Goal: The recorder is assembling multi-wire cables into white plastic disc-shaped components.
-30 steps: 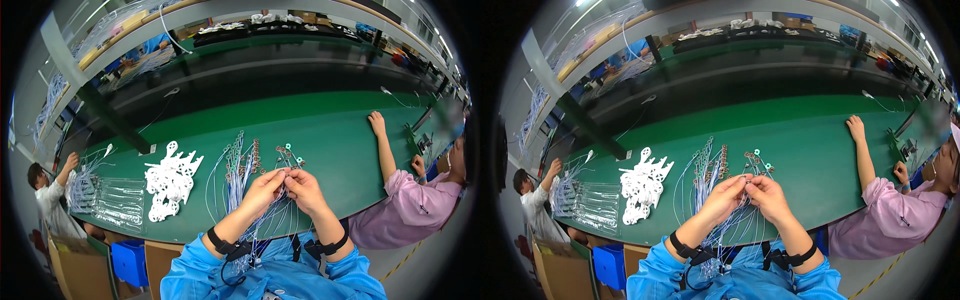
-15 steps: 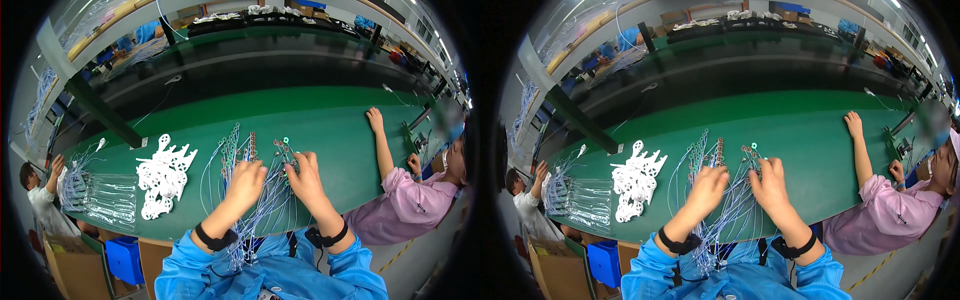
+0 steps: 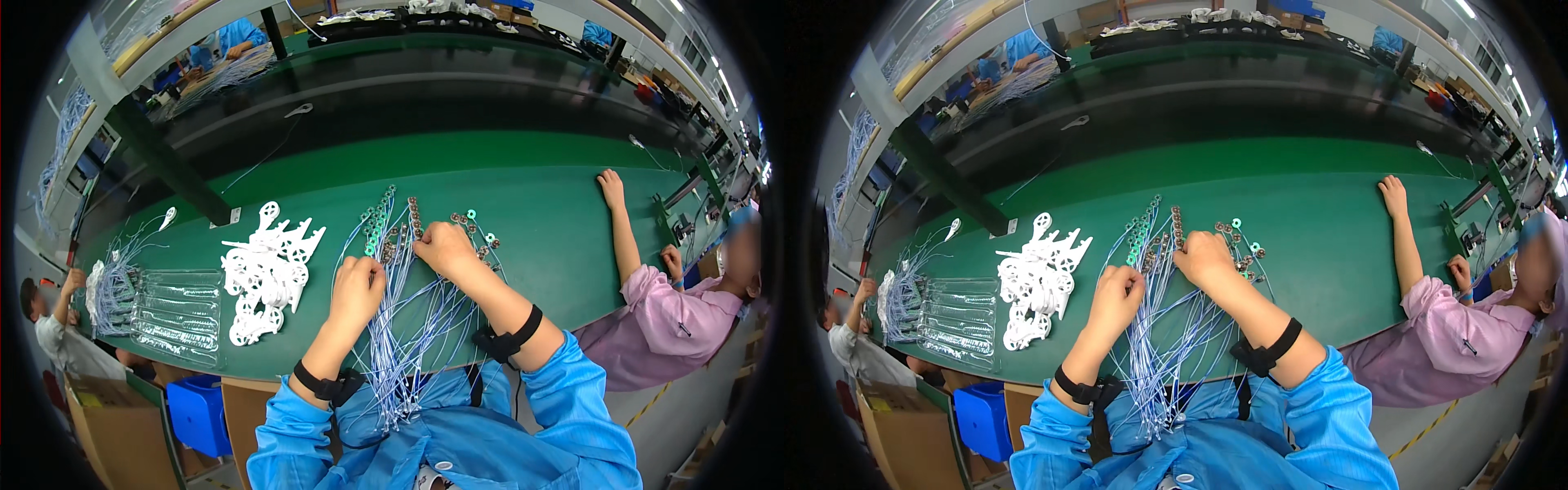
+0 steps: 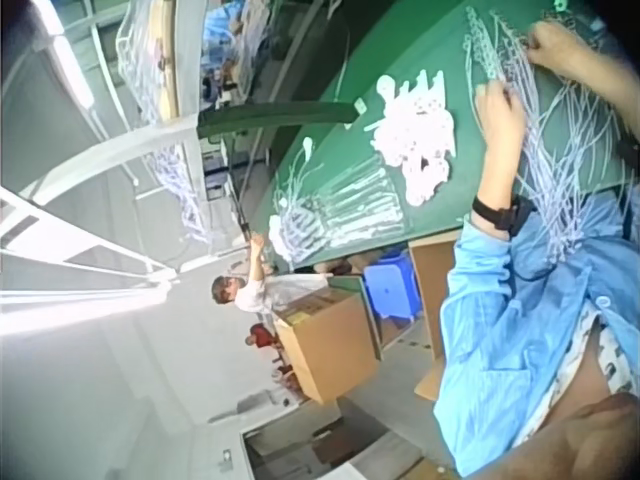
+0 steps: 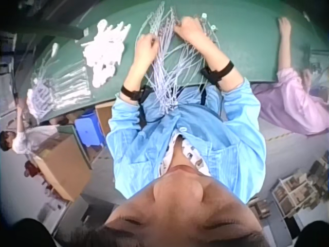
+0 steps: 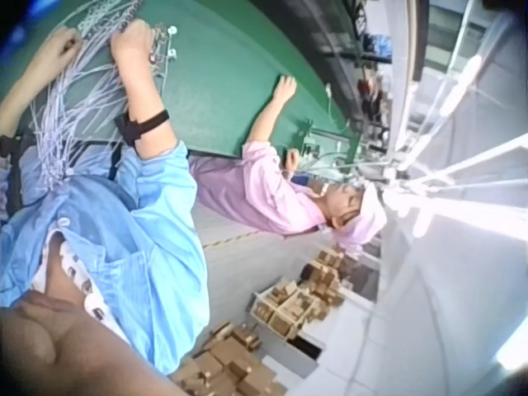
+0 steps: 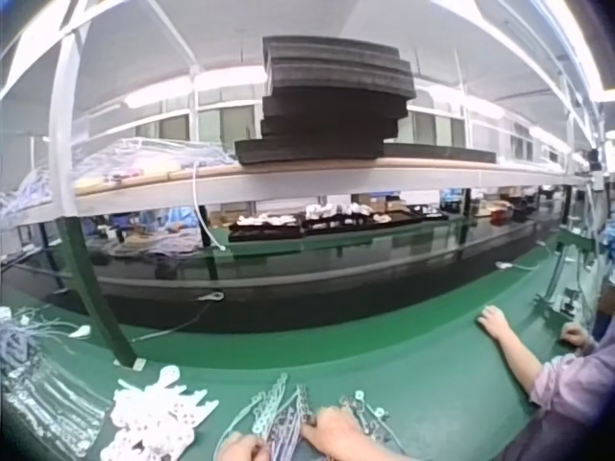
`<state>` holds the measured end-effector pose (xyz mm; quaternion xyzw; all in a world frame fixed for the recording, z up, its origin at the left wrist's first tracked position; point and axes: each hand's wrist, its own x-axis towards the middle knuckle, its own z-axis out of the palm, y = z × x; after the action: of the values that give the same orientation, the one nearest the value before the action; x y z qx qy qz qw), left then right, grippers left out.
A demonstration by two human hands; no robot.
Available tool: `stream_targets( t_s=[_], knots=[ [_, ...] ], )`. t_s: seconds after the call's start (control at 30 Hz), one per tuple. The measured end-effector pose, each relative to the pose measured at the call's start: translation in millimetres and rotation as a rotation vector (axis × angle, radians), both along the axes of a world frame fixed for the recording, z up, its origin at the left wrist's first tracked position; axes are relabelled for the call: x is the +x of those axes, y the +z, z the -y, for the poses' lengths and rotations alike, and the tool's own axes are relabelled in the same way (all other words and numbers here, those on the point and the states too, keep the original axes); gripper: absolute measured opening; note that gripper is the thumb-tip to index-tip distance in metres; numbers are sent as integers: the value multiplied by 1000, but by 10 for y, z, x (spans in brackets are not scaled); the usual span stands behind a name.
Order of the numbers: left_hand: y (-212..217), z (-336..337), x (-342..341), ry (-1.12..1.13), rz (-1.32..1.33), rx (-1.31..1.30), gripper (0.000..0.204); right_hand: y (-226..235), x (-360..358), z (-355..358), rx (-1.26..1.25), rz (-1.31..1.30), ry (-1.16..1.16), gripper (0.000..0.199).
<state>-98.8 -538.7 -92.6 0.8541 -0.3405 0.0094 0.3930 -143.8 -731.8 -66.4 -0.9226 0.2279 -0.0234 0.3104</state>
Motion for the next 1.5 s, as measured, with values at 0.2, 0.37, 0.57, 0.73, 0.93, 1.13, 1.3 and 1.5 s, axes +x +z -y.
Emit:
stream_targets(
  t_s=[0.2, 0.37, 0.57, 0.73, 0.93, 1.13, 1.3, 1.5],
  knots=[
    [174, 52, -24, 57, -86, -190, 10, -28, -232, -28, 150, 332, -122, 28],
    [310, 224, -6, -84, -639, -535, 30, -34, -603, -138, 438, 511, -79, 27],
    [252, 516, 6, -159, -496, -219, 30, -25, -759, -126, 424, 492, -57, 28],
    [209, 628, -138, -356, -599, -90, 27, -191, -792, -6, 462, 492, -48, 25],
    [125, 632, -197, -394, -629, -72, 21, -85, -815, -9, 395, 443, -16, 18],
    [76, 663, -159, -390, -690, -54, 17, -56, -786, -11, 197, 452, 25, 16],
    [180, 694, -28, -436, -588, 63, 16, -32, -754, -11, 174, 423, 34, 16],
    [296, 718, 170, -586, -775, -63, 20, 31, -774, 89, 491, 328, 10, 30]
  ],
)
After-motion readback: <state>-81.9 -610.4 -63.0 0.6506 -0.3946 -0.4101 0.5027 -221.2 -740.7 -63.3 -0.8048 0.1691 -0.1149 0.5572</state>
